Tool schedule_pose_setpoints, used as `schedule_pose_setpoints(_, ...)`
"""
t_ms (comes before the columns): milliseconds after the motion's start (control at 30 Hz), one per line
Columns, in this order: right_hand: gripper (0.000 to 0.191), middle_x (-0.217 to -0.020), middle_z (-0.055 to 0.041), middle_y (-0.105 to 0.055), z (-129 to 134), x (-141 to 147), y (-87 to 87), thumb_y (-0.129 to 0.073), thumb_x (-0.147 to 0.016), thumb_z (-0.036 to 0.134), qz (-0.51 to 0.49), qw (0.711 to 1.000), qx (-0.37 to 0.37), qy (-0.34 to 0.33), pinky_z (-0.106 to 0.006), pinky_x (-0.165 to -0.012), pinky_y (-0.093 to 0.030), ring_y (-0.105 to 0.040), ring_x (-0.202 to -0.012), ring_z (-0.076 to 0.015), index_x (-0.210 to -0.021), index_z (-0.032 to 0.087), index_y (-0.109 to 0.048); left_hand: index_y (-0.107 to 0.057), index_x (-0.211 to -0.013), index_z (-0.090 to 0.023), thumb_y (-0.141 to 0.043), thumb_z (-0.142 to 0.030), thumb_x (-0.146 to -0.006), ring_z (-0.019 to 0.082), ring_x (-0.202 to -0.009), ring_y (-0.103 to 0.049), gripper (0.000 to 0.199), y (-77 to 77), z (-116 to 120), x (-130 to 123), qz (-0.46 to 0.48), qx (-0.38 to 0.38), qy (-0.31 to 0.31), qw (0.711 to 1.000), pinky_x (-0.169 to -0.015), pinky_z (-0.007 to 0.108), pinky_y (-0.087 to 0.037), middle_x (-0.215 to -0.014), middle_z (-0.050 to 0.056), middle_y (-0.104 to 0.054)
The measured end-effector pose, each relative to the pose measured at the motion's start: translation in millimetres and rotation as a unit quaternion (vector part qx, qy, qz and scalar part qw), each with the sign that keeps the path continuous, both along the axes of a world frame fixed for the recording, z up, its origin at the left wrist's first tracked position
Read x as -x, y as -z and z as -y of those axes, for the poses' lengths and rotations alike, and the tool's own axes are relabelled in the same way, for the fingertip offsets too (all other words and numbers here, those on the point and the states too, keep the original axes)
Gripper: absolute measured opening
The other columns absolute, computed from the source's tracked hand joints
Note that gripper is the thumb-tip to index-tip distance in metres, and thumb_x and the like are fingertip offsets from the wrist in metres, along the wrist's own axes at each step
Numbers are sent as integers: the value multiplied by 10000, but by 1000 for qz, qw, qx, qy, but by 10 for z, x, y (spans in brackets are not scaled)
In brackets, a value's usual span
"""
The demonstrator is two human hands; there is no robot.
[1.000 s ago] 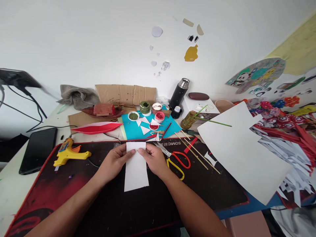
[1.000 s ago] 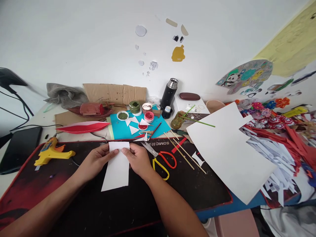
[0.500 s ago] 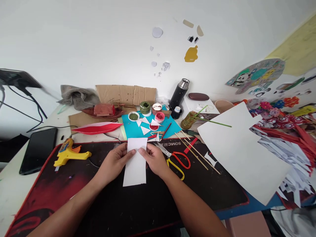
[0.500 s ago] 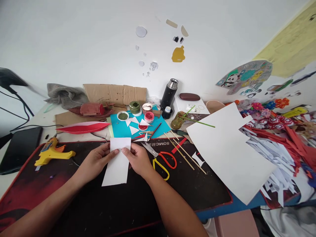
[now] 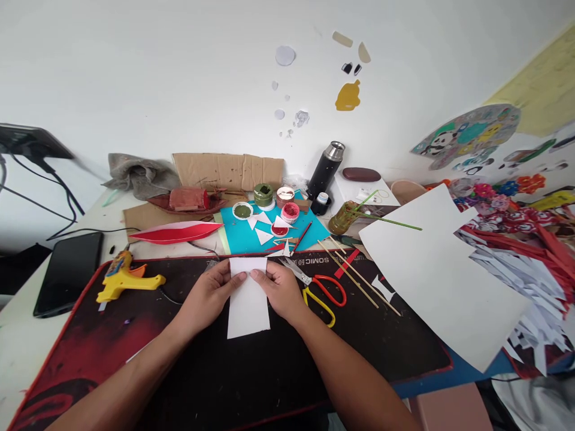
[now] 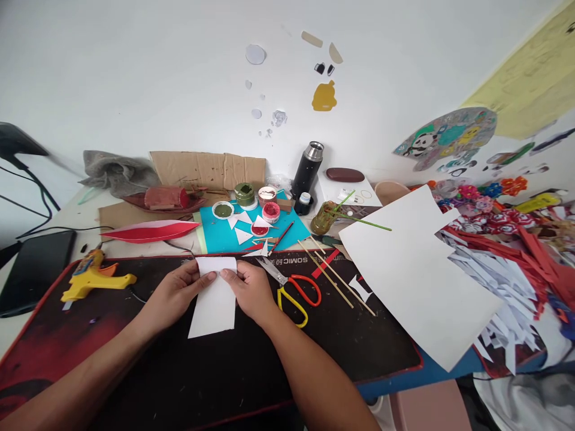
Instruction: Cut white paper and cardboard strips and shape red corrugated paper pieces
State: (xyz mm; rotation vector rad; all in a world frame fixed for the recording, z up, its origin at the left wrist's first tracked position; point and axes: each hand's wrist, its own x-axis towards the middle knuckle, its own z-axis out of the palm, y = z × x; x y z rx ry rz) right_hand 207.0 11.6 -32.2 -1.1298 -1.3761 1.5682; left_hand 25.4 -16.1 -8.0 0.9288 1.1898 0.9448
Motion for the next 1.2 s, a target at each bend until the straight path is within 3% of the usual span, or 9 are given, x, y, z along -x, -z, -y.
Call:
schedule_pose_setpoints(333, 457, -832, -32, -711, -11, 1, -36, -732, -914, 622, -62, 997, 32, -40, -285, -653, -473, -615, -725, -185, -1004, 174, -730, -693, -1173, -186, -843, -696, -754, 317, -868, -796, 677, -81, -1, -21, -53, -26, -53, 997, -696, 366, -643, -1119, 136, -840)
schedule_pose_setpoints(467, 436, -813, -25, -708, -7, -1, -41, -728, -913, 592, -40, 998, 30, -28, -269, -624, -442, -587, -691, -167, -1005, 167, -743, -678, -1188, -192, -817, -718, -771, 339, -945, -801, 686, -86, -8, -4, -64, -39, -29, 997, -757, 394, -652, -1165, 144, -831)
schedule_pose_setpoints(633, 422, -759, -9, -656, -18, -31, -54, -706, -916, 601, 18, 1000, 1, -2, -266, -588, -414, -534, -657, -159, -919, 179, -708, -705, -1179, -191, -807, -715, -788, 340, -908, -812, 662, -38, -11, 26, -60, -20, 22, 998, -753, 406, -656, -1068, 114, -852)
schedule_pose_setpoints(733, 414, -703, 11, -594, -16, -32, -50, -713, -914, 591, 54, 998, -17, 8, -269, -581, -387, -490, -632, -149, -846, 185, -671, -710, -1203, -194, -797, -673, -828, 324, -870, -809, 614, -2, -1, 26, -66, -32, 16, 997, -708, 381, -642, -1057, 105, -853)
schedule_pose_setpoints(867, 422, -761, -6, -640, -14, -9, -60, -695, -921, 607, 15, 1000, -2, 2, -278, -611, -420, -538, -668, -164, -926, 185, -694, -716, -1210, -202, -829, -621, -822, 308, -861, -800, 582, 13, 7, 14, -42, -30, 5, 999, -736, 380, -641, -1076, 102, -852)
schedule_pose_setpoints(1033, 466, -772, -3, -644, -2, 6, -62, -712, -898, 645, -39, 998, 36, -32, -269, -592, -435, -550, -657, -158, -952, 183, -690, -719, -1128, -203, -860, -663, -755, 317, -893, -787, 608, -67, -7, 2, -69, -36, -74, 994, -743, 373, -639, -1082, 110, -848)
schedule_pose_setpoints(1200, 461, -720, 11, -590, 13, -7, -54, -698, -916, 631, -16, 999, 17, -22, -256, -564, -388, -478, -631, -137, -886, 171, -685, -733, -1070, -205, -811, -700, -777, 317, -902, -770, 580, -81, -8, 3, -97, -55, -41, 993, -725, 354, -620, -1021, 99, -836)
